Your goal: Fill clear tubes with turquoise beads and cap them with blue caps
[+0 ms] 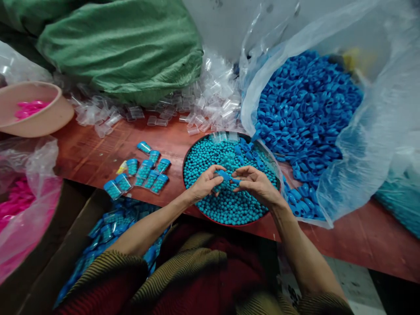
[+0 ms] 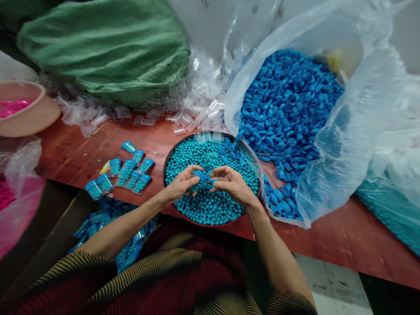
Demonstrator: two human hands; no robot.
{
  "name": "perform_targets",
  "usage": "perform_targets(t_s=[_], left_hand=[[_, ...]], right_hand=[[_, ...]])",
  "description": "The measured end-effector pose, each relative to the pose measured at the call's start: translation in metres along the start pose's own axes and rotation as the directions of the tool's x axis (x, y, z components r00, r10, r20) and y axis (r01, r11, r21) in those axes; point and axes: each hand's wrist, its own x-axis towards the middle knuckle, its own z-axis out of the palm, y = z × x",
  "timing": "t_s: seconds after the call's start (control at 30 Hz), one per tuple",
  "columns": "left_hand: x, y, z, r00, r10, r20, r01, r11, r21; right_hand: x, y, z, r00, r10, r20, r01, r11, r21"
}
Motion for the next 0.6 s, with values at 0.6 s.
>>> perform_targets(t_s=[0.6], left_hand=[[-0.002,0.001,0.023,0.971,0.212,-0.109,-0.193,0.968,0.162]], right_hand=[[-0.015,0.023,0.038,0.928,-0.359,0.1,0.184,0.209,-0.96]])
